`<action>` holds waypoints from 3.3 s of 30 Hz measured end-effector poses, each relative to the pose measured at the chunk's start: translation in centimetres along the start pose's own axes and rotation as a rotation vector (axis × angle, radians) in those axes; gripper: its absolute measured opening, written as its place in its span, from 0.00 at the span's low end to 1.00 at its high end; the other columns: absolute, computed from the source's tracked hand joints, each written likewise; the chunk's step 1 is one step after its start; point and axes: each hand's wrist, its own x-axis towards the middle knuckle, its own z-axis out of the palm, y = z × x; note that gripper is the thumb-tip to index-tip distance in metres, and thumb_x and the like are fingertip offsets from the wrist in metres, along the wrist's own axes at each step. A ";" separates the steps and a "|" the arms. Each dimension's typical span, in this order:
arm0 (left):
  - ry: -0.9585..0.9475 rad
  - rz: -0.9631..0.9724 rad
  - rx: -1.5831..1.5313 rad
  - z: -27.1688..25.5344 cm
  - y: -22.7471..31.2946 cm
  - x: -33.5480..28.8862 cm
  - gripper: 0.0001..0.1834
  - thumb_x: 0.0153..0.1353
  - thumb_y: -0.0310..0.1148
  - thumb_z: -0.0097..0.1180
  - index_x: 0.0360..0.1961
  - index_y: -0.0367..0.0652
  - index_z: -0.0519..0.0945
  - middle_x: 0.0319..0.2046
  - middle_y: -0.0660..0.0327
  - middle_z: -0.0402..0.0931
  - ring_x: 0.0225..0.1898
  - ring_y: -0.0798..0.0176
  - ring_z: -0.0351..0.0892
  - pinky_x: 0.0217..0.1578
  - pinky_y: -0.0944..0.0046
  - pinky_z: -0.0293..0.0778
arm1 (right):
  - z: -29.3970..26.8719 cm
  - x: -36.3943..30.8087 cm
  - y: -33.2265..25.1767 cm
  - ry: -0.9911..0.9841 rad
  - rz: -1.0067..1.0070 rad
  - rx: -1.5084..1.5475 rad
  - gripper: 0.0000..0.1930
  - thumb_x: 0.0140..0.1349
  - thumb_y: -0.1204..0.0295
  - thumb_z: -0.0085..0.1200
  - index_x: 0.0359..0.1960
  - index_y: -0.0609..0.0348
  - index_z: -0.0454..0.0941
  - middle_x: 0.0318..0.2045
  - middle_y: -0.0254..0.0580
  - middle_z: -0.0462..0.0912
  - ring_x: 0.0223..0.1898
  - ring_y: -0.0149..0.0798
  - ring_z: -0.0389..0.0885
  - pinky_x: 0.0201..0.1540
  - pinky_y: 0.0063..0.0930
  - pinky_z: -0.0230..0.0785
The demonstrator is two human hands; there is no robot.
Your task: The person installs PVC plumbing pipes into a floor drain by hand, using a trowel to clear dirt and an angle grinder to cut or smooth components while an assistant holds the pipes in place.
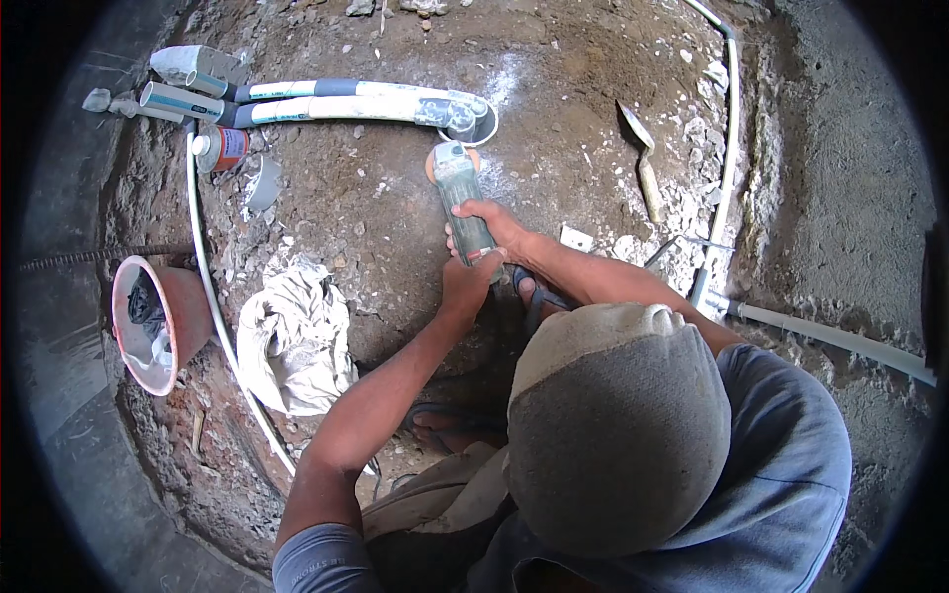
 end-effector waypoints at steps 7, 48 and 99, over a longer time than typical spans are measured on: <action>0.015 0.028 0.002 0.6 0.7 -0.2 0.20 0.62 0.38 0.67 0.50 0.37 0.80 0.41 0.62 0.83 0.38 0.66 0.83 0.41 0.62 0.77 | 0.0 0.1 -0.2 0.015 -0.013 0.002 0.24 0.61 0.61 0.62 0.52 0.64 0.71 0.39 0.50 0.82 0.37 0.47 0.86 0.38 0.43 0.83; -0.330 -0.097 -0.133 3.4 2.2 -2.3 0.17 0.55 0.33 0.69 0.44 0.36 0.81 0.36 0.63 0.82 0.38 0.69 0.82 0.40 0.64 0.77 | 3.3 -8.5 -4.4 0.336 -0.130 -0.314 0.21 0.58 0.66 0.62 0.48 0.64 0.71 0.33 0.47 0.82 0.30 0.43 0.86 0.31 0.39 0.83; -0.218 -0.137 -0.162 3.6 -0.2 -0.5 0.13 0.51 0.35 0.66 0.27 0.34 0.84 0.26 0.57 0.83 0.28 0.63 0.84 0.30 0.63 0.77 | 2.0 -4.0 -4.7 0.436 -0.082 -0.576 0.21 0.57 0.64 0.66 0.46 0.66 0.76 0.30 0.46 0.82 0.26 0.42 0.84 0.27 0.38 0.79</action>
